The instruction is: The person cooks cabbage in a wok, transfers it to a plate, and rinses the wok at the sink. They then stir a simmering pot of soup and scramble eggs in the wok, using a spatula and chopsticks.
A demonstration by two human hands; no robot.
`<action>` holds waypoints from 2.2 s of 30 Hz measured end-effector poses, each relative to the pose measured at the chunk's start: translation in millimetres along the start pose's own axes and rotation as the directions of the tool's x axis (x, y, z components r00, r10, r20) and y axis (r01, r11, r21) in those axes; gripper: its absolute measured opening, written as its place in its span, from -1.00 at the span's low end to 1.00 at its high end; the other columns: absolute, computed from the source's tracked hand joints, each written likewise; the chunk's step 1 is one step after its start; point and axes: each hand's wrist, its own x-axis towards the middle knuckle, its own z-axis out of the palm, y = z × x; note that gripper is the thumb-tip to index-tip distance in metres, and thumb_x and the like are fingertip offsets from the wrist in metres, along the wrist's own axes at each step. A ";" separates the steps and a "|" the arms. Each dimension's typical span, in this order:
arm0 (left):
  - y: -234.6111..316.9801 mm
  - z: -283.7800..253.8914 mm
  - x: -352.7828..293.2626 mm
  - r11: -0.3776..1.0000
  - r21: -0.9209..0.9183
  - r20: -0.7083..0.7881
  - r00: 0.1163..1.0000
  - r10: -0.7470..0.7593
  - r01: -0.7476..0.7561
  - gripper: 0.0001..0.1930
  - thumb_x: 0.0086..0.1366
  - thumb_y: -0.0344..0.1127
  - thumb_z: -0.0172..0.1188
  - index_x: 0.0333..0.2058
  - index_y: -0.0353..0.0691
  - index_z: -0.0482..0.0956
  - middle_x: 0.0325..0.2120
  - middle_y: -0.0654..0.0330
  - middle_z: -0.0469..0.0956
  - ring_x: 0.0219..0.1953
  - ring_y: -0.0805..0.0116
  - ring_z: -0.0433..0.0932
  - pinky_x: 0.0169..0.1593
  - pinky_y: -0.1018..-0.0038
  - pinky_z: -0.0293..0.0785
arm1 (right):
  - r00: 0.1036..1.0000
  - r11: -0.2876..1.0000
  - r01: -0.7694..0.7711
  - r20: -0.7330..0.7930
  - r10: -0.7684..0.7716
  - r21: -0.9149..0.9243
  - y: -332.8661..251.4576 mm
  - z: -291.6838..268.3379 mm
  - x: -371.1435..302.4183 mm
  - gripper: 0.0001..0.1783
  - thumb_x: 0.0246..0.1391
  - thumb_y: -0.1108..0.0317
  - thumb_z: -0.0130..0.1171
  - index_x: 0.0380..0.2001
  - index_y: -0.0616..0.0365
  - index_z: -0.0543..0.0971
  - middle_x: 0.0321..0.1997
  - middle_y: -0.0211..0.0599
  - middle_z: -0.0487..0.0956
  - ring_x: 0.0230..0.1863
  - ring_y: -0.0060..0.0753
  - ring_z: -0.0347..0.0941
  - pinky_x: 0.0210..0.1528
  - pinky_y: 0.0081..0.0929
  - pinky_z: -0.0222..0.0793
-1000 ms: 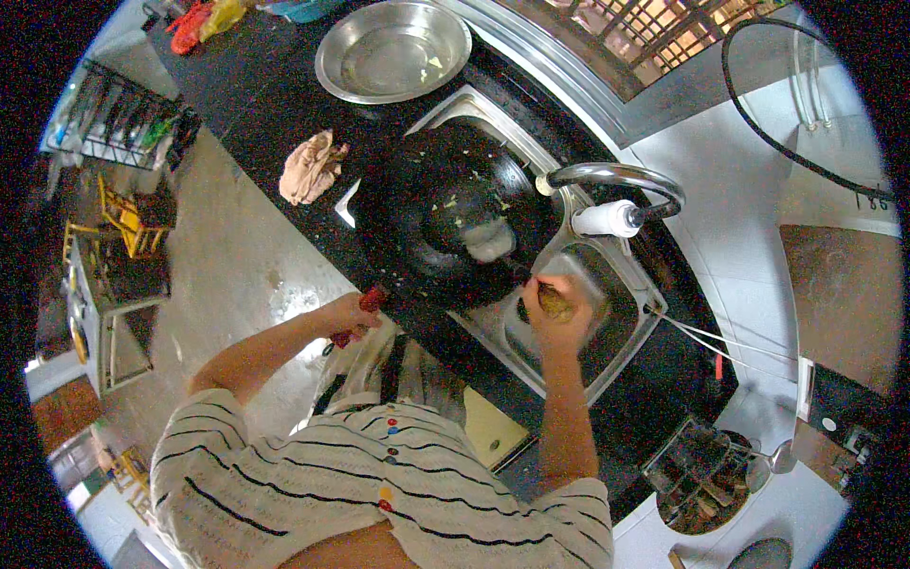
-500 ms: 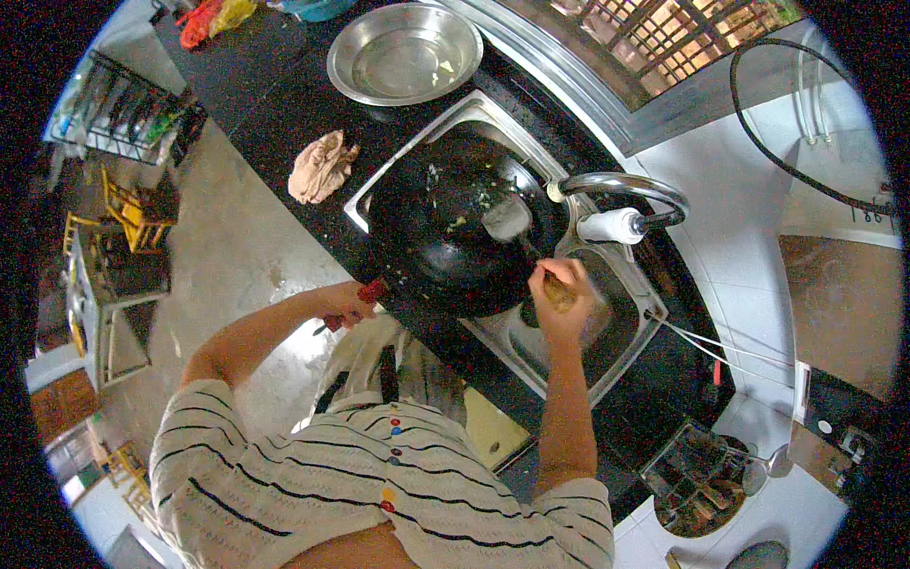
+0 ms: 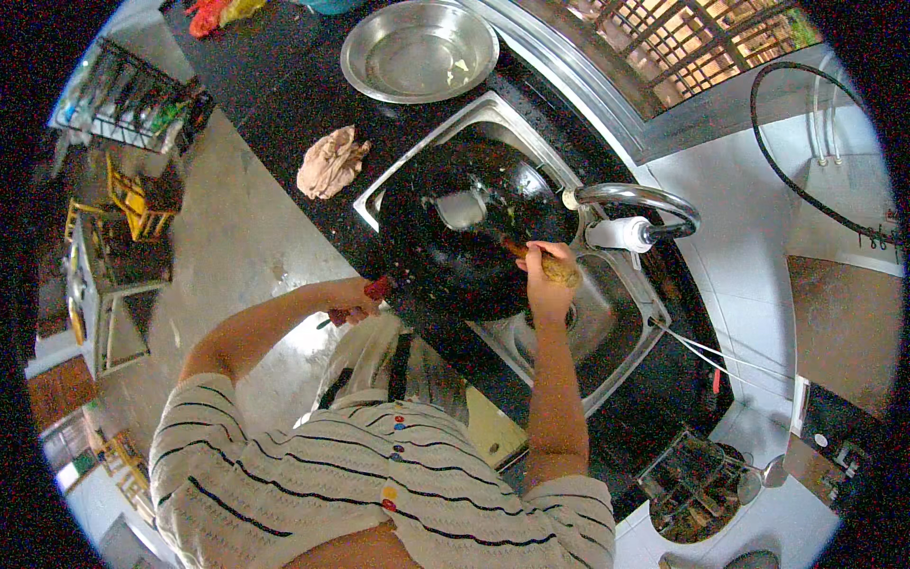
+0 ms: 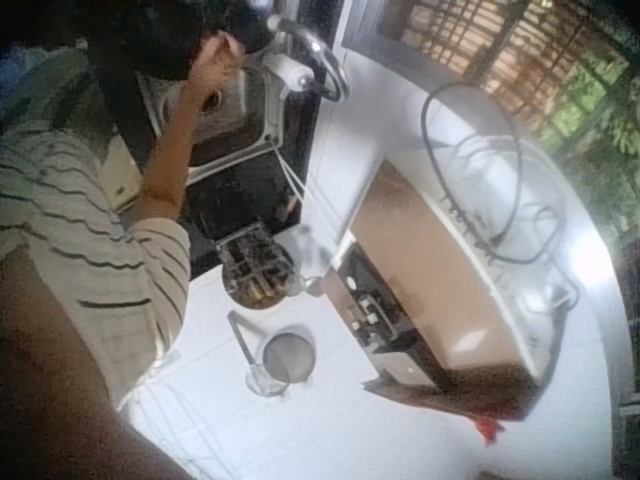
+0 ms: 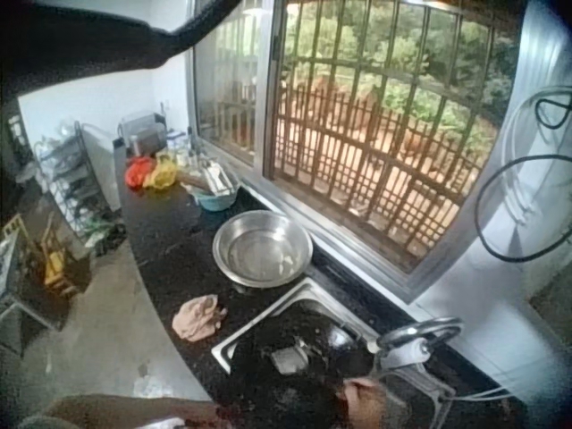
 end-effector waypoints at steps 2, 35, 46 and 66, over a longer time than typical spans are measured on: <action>0.9 2.0 0.1 1.000 -0.012 0.003 1.000 -0.010 0.010 -0.74 0.07 -0.47 0.24 -0.50 -0.13 0.26 -0.74 0.33 0.25 -0.75 0.55 0.20 -0.69 0.54 0.14 | 0.999 0.997 -0.005 0.032 0.008 -0.078 -18.2 -10.5 0.2 -0.95 -0.01 0.59 0.19 -0.44 0.35 0.53 -0.38 -0.25 0.52 -0.50 -0.48 0.51 -0.42 -0.57 0.58; 130.2 103.2 -117.2 0.843 -0.271 -0.048 0.869 -0.493 0.464 -0.79 0.21 -0.41 0.10 -0.56 -0.13 0.29 -0.80 0.45 0.19 -0.81 0.69 0.16 -0.75 0.68 0.11 | 0.985 0.978 0.163 -0.032 -0.169 -0.132 -24.3 -56.3 -1.0 -0.92 -0.05 0.44 0.25 -0.48 0.21 0.56 -0.57 -0.39 0.54 -0.57 -0.53 0.47 -0.47 -0.57 0.38; 131.1 96.0 -142.3 0.882 -0.138 -0.054 0.886 -0.461 0.450 -0.81 0.19 -0.44 0.13 -0.53 -0.17 0.30 -0.77 0.45 0.19 -0.80 0.73 0.16 -0.74 0.71 0.11 | 0.942 0.955 0.275 -0.168 -0.291 -0.110 -33.9 -26.3 -3.3 -0.88 -0.07 0.37 0.26 -0.52 0.18 0.56 -0.61 -0.39 0.56 -0.62 -0.55 0.48 -0.52 -0.54 0.39; 131.6 -65.1 -172.8 0.858 0.345 0.302 0.820 -0.486 0.381 -0.79 0.16 -0.46 0.15 -0.55 -0.15 0.28 -0.76 0.41 0.23 -0.78 0.66 0.15 -0.70 0.66 0.07 | 0.891 0.565 -0.298 -0.436 -0.124 -0.770 -234.3 109.2 -72.6 -0.63 -0.19 0.11 0.28 -0.57 0.27 0.58 -0.58 0.08 0.55 -0.44 0.08 0.54 -0.33 -0.12 0.47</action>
